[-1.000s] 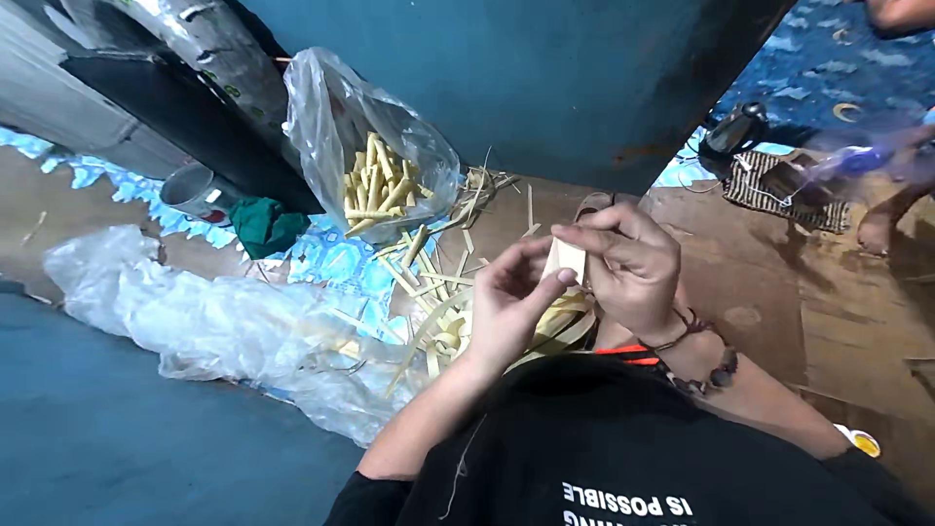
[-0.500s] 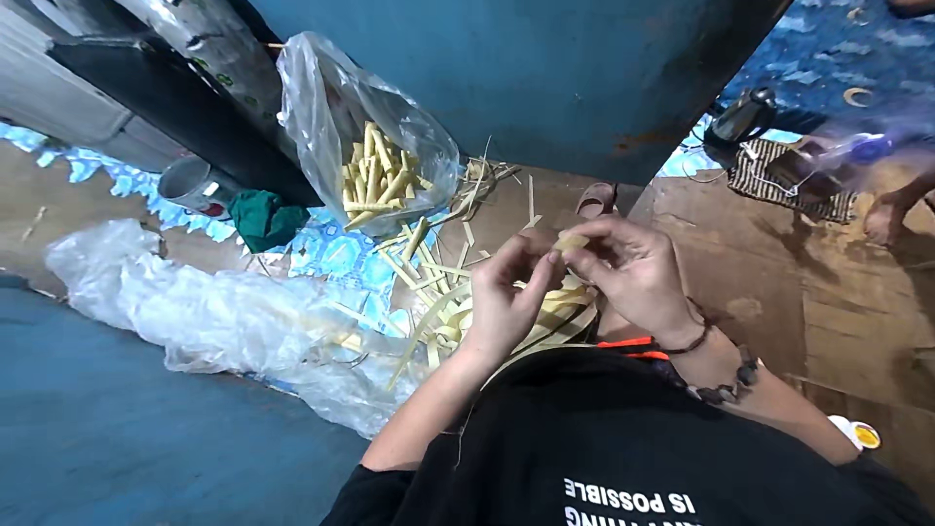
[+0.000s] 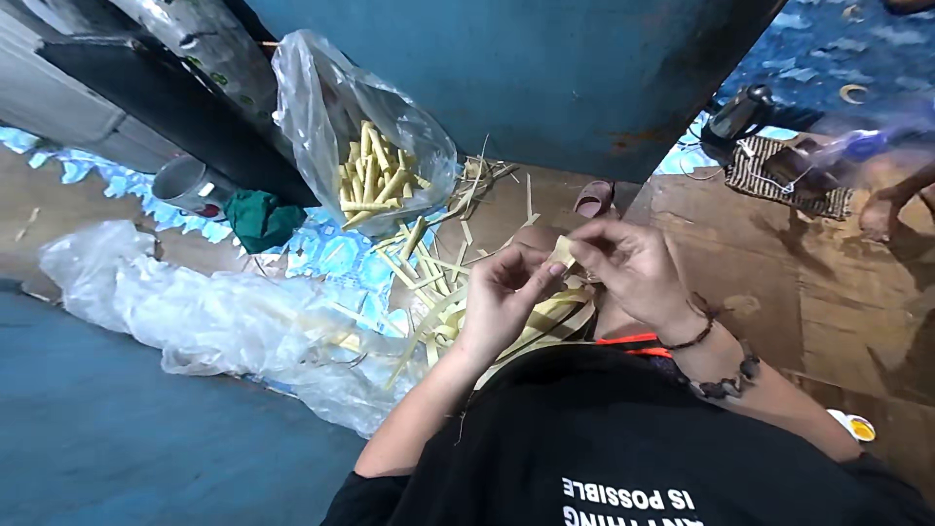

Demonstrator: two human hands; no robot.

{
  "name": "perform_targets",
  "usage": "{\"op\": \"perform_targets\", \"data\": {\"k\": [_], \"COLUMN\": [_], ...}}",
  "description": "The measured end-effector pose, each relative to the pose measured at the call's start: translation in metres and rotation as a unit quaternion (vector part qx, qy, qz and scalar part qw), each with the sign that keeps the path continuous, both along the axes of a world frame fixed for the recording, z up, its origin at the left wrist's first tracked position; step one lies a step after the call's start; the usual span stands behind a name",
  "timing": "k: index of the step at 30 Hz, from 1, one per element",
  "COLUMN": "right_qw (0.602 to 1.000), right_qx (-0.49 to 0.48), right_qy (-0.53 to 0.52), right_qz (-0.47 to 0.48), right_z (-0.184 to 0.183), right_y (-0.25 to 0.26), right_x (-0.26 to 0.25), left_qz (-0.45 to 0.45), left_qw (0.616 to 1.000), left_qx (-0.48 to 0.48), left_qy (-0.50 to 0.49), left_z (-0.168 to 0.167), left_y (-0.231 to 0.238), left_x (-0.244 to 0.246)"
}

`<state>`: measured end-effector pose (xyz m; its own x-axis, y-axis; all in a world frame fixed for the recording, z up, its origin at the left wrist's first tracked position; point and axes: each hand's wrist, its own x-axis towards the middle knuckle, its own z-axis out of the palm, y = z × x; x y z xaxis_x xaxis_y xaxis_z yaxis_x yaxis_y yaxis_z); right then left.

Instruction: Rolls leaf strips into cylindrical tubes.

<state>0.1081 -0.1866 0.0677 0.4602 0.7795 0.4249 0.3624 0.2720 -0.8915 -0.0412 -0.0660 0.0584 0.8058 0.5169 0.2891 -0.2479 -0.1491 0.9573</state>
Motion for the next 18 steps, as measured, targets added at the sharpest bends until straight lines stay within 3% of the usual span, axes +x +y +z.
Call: {"op": "perform_targets", "data": {"k": [4, 6, 7, 9, 11, 13, 15, 18], "right_qw": [0.998, 1.000, 0.996, 0.983, 0.978, 0.976, 0.978, 0.989], "right_qx": [-0.001, 0.015, 0.010, -0.034, -0.086, -0.095, -0.069, -0.029], "right_qy": [-0.062, 0.016, 0.091, 0.181, 0.188, 0.189, 0.189, 0.116], "right_qz": [-0.025, -0.002, 0.014, -0.004, -0.043, -0.057, -0.062, -0.086], "right_z": [-0.004, -0.010, -0.013, -0.016, -0.018, -0.020, -0.022, -0.019], "right_y": [0.000, 0.001, 0.001, 0.004, 0.006, 0.005, 0.004, 0.005], "right_x": [0.001, -0.001, -0.002, -0.004, -0.004, 0.000, 0.003, -0.002], "left_qz": [0.019, 0.043, 0.067, 0.121, 0.143, 0.127, 0.090, 0.080], "left_qw": [1.000, 0.999, 0.996, 0.968, 0.928, 0.913, 0.932, 0.988], "left_qx": [0.007, 0.014, 0.053, 0.218, 0.342, 0.388, 0.351, 0.120], "left_qy": [0.012, 0.016, 0.005, -0.018, -0.018, 0.008, 0.022, 0.056], "left_z": [-0.005, -0.006, -0.007, -0.016, -0.027, -0.037, -0.042, -0.039], "left_y": [0.003, 0.003, 0.001, -0.002, -0.004, -0.002, -0.001, 0.003], "left_x": [0.003, 0.005, 0.008, 0.014, 0.020, 0.021, 0.020, 0.021]}}
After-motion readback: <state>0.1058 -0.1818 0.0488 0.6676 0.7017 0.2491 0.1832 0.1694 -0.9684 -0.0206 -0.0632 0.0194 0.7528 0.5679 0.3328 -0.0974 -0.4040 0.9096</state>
